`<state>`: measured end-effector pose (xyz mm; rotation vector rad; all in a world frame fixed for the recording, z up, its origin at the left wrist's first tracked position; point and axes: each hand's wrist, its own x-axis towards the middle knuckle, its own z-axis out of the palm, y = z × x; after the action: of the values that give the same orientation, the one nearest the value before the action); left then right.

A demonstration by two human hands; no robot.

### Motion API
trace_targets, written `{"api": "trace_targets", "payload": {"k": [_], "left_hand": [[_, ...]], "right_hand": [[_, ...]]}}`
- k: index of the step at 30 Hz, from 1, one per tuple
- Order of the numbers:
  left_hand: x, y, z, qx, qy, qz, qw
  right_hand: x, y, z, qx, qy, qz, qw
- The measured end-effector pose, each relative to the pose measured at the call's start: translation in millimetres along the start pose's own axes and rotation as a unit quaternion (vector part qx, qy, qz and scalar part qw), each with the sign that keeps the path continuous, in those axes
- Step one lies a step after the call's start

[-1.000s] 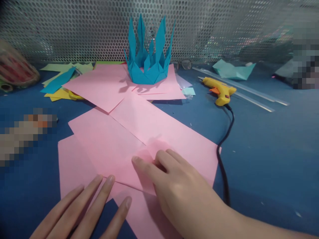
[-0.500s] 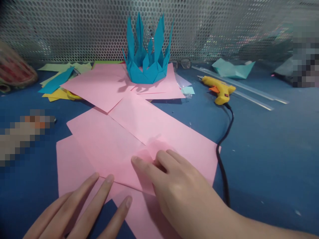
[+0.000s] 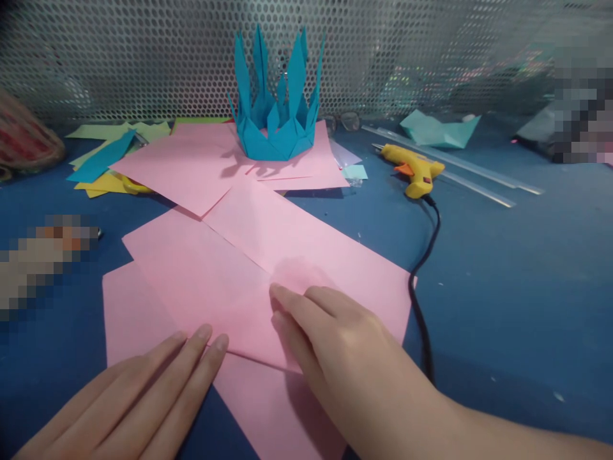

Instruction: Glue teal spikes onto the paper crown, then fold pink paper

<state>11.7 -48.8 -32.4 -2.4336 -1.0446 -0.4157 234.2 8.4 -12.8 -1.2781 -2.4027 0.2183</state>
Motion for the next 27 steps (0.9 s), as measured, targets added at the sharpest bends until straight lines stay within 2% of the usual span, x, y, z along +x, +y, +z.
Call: {"api": "trace_targets", "payload": {"k": [13, 18, 22, 27], "left_hand": [[4.5, -5.1, -2.0, 0.012, -0.011, 0.023, 1.0], [2.1, -3.5, 0.8, 0.015, 0.003, 0.025, 1.0], [0.8, -1.9, 0.5, 0.02, -0.003, 0.021, 1.0], [2.7, -2.7, -0.8, 0.019, -0.007, 0.027, 0.999]], "right_hand": [[-3.7, 4.1, 2.2, 0.002, 0.011, -0.007, 1.0], [-1.6, 2.7, 1.4, -0.023, 0.02, -0.049, 0.998], [-2.2, 2.3, 2.0, -0.034, 0.006, -0.045, 0.998], [-4.9, 3.2, 2.0, -0.043, 0.016, -0.066, 0.997]]}}
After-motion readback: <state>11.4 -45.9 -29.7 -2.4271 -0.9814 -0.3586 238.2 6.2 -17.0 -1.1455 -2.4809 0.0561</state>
